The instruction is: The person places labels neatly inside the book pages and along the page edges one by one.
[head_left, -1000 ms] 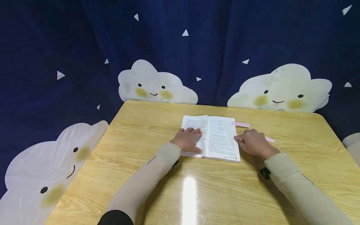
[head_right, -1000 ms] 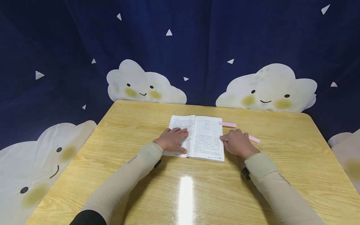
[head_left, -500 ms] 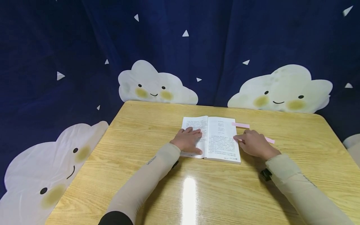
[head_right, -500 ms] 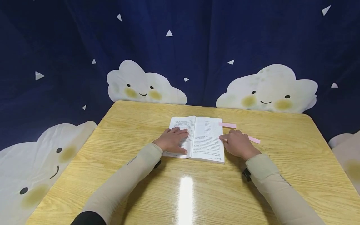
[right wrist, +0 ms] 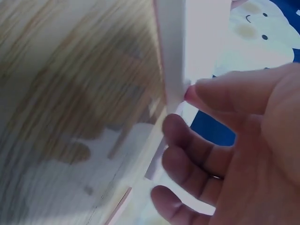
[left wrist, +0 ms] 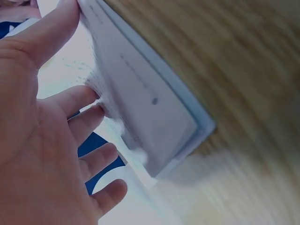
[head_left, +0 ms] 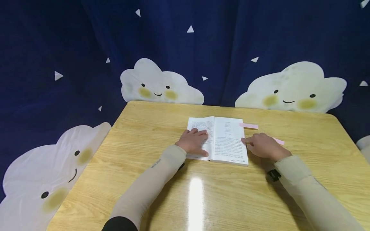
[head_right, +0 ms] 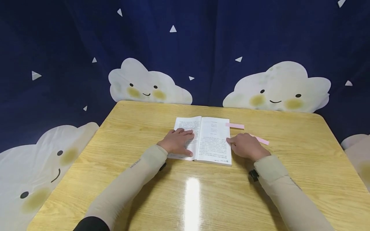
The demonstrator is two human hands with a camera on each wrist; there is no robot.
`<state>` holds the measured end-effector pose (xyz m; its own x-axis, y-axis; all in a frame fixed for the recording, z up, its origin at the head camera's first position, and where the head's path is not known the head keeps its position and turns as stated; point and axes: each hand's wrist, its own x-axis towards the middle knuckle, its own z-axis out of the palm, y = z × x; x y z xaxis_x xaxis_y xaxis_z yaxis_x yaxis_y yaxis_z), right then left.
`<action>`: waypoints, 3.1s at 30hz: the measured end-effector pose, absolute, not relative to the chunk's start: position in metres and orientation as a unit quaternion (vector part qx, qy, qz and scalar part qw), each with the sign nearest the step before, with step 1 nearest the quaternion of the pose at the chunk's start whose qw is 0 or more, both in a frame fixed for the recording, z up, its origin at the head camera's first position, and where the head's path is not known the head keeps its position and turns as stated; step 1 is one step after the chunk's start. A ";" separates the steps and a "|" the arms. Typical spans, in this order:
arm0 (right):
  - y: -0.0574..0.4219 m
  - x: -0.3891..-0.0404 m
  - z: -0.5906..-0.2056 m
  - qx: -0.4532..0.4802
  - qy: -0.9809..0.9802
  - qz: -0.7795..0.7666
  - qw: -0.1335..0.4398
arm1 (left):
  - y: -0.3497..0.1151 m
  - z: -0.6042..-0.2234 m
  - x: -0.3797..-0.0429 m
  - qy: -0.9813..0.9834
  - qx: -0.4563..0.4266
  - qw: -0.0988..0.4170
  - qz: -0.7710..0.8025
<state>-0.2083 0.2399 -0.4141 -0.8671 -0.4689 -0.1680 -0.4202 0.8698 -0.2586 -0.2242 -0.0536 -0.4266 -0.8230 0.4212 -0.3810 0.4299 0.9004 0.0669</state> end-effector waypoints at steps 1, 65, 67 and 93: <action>0.240 -0.207 -0.414 -0.232 0.959 -0.105 0.122 | -0.053 -0.426 -0.224 0.955 0.223 0.196 -0.014; 0.253 -0.199 -0.410 -0.182 0.960 -0.193 0.089 | -0.056 -0.422 -0.222 0.953 0.210 0.217 -0.001; 0.261 -0.200 -0.409 -0.167 0.963 -0.194 0.087 | -0.056 -0.422 -0.222 0.953 0.209 0.219 0.000; 0.323 -0.215 -0.415 -0.034 0.980 -0.197 0.013 | -0.055 -0.421 -0.221 0.953 0.207 0.223 0.008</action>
